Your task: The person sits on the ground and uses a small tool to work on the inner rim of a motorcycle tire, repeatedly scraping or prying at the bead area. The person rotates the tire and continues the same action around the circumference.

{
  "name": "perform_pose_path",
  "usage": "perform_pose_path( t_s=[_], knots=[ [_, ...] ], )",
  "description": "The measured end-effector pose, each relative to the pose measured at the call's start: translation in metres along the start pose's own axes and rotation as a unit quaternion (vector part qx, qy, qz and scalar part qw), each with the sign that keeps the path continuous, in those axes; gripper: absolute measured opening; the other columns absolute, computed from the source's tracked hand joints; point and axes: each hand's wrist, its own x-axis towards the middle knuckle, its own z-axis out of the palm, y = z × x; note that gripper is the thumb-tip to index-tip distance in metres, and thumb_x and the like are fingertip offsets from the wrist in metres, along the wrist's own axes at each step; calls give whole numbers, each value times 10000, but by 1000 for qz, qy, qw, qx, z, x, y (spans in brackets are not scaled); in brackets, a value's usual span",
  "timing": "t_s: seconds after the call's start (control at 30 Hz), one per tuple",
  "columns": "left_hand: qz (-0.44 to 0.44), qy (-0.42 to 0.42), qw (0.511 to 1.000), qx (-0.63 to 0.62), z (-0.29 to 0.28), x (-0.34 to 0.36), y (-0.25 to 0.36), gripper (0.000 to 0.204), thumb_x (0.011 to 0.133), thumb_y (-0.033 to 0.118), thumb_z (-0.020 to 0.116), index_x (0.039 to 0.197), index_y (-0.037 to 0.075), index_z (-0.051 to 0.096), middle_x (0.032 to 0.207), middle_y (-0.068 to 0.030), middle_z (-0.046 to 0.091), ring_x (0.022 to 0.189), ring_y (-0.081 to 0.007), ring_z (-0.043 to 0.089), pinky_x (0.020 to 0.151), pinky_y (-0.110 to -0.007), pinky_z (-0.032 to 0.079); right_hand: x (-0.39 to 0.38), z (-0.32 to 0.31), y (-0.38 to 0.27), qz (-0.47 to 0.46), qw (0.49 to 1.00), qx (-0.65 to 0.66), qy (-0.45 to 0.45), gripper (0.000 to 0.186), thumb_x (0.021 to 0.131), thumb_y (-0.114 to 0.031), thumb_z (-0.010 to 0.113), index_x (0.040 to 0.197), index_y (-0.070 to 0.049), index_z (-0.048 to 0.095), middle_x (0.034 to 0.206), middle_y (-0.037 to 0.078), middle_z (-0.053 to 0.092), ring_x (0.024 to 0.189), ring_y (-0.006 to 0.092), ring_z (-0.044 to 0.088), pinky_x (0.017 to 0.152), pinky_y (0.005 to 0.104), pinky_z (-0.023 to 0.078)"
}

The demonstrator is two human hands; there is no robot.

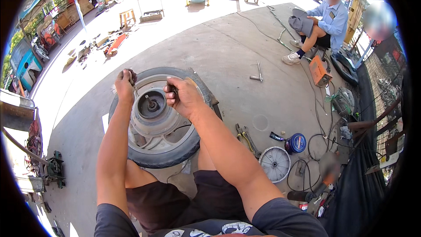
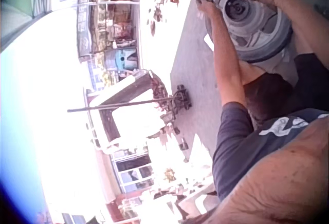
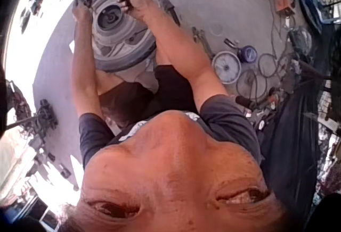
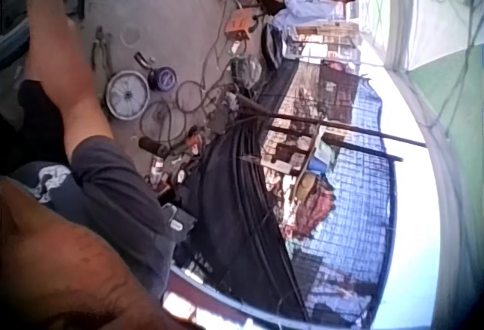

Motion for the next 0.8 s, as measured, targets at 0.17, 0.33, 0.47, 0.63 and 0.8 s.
perform_pose_path(
  t_s=[0.17, 0.33, 0.47, 0.63, 0.8],
  knots=[
    [-39, -47, 993, -99, -7, 11, -5, 283, 1019, 295, 435, 901, 67, 553, 701, -24, 498, 623, -137, 453, 565, -277, 350, 3, -3, 1, 5, 1000, 5, -5, 148, 926, -204, 573, 832, -91, 558, 727, 19, 550, 548, 73, 447, 449, 221, 348],
    [-65, -50, 993, -86, -3, 13, -1, 282, 1023, 306, 419, 911, 73, 533, 714, -7, 475, 623, -121, 421, 587, -273, 351, 4, -5, 1, 5, 1000, 14, -8, 142, 921, -202, 579, 832, -93, 558, 726, 22, 552, 544, 75, 453, 445, 221, 352],
    [10, 42, 996, 73, 3, 4, -1, 296, 1026, 286, 436, 976, 25, 566, 740, 0, 502, 647, -90, 447, 649, -268, 427, 3, -2, 2, 5, 1000, 12, -7, 153, 919, -207, 588, 826, -90, 554, 725, 24, 549, 540, 75, 453, 445, 218, 354],
    [12, 43, 998, 33, 13, -3, -3, 333, 1023, 290, 445, 991, 0, 605, 738, -6, 513, 629, -91, 452, 591, -244, 394, 2, -5, 2, -5, 1000, 12, -3, 152, 915, -201, 581, 815, -92, 552, 715, 20, 539, 537, 76, 454, 433, 212, 353],
    [-34, 15, 998, -43, -1, 15, -6, 281, 1005, 242, 449, 868, 27, 567, 683, 0, 467, 591, -100, 411, 538, -245, 330, -1, -1, 1, -6, 1000, -7, -13, 186, 938, -212, 567, 798, -95, 531, 746, 18, 536, 582, 76, 444, 474, 210, 362]
  ],
)
